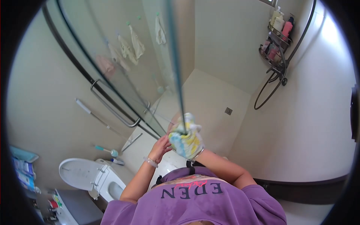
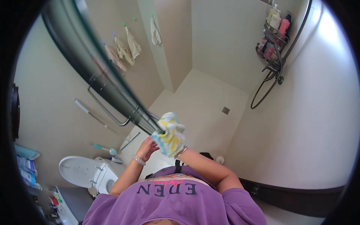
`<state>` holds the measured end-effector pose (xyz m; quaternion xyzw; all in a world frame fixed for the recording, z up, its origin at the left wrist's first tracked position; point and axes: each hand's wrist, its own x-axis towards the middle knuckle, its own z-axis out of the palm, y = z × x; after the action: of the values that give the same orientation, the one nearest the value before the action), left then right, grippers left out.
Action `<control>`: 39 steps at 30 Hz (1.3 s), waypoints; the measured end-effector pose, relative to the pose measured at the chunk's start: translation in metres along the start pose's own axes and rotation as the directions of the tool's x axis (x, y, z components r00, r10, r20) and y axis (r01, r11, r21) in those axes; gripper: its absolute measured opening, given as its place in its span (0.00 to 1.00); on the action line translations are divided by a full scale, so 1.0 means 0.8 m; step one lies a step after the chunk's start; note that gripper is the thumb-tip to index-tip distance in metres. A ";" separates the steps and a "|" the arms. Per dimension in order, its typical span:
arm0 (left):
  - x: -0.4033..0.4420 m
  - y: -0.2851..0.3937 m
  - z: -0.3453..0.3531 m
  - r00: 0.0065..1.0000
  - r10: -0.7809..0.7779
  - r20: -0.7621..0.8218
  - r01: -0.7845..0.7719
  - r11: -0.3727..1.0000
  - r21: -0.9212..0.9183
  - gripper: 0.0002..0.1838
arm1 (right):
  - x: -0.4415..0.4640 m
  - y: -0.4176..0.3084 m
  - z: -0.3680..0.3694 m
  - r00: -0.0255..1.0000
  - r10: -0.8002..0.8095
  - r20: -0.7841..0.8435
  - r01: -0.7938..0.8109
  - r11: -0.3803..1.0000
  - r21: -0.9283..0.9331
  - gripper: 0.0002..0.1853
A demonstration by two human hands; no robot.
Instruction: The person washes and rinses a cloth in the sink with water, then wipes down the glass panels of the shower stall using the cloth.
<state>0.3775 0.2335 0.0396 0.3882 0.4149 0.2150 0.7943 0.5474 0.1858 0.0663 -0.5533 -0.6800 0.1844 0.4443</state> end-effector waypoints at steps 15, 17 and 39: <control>0.014 -0.025 0.030 0.792 0.034 -0.610 -0.177 0.968 -0.176 0.32 | 0.115 0.163 -0.123 0.715 -0.372 0.591 -0.122 0.767 0.630 0.26; 0.006 -0.087 0.028 0.739 -0.103 -0.665 0.046 0.994 -0.103 0.31 | 0.131 0.197 -0.153 0.694 -0.371 0.617 -0.241 0.688 0.684 0.23; 0.232 0.123 0.219 0.972 -0.063 -0.228 0.085 0.992 0.088 0.19 | 0.343 0.306 -0.234 0.443 -0.698 0.563 -0.818 -0.057 0.572 0.11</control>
<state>0.6245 0.3394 0.0882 0.3839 0.5262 0.2074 0.7299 0.8449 0.4703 0.0945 0.1266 -0.3637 0.8939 0.2295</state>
